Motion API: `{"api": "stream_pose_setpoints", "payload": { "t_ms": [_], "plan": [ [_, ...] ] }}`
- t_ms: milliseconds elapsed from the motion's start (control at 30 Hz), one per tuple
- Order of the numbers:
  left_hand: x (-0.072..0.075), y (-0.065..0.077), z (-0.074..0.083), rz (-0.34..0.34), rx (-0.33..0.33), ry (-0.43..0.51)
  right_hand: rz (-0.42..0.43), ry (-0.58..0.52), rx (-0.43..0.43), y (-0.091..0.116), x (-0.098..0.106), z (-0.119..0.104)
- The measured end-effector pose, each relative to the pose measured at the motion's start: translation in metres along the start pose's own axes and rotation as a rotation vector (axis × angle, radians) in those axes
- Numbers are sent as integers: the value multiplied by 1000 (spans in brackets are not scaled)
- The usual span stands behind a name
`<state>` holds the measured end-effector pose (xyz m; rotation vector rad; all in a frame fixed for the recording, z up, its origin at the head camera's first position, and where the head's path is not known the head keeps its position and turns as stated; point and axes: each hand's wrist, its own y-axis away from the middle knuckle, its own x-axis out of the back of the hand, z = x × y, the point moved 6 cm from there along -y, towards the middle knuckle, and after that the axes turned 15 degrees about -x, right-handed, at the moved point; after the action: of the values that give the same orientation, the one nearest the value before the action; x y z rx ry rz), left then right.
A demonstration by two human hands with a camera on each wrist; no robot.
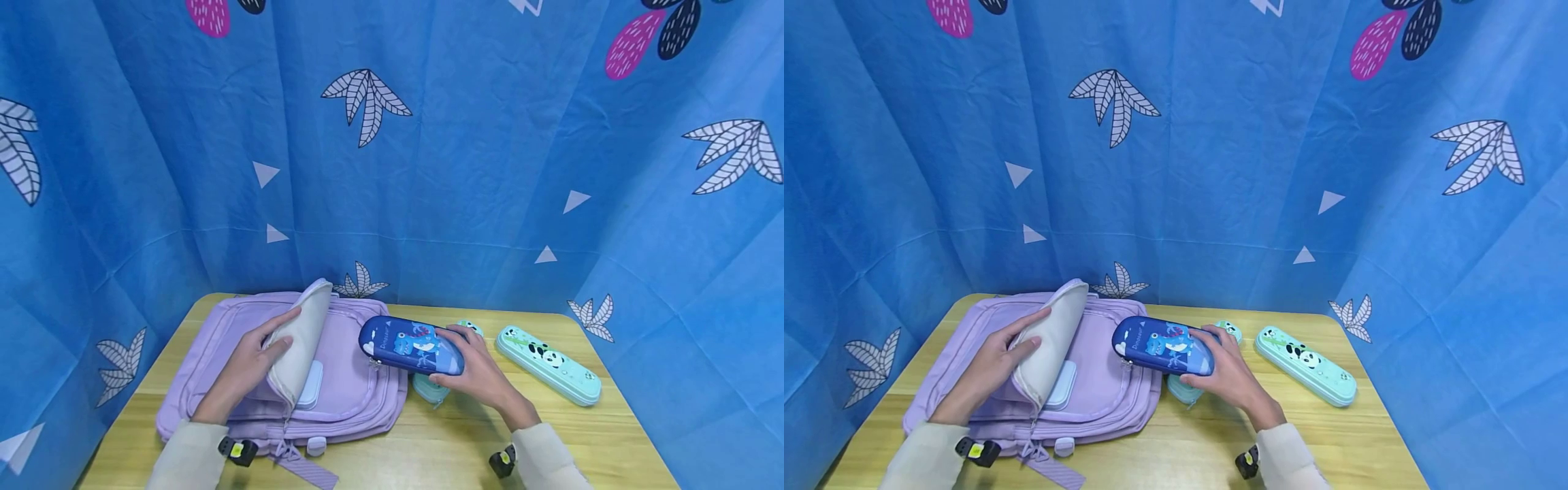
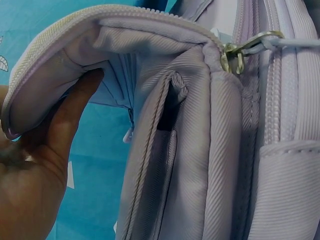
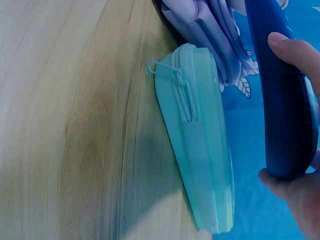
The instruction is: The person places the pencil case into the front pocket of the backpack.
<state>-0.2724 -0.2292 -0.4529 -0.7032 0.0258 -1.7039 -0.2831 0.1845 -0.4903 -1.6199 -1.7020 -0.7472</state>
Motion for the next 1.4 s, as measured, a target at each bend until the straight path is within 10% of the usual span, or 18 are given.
{"api": "stream_pose_setpoints", "payload": {
  "t_ms": [1400],
  "plan": [
    [0,0,0,6,20,17,-99,-12,55,-21,-42,-40]
  ]
}}
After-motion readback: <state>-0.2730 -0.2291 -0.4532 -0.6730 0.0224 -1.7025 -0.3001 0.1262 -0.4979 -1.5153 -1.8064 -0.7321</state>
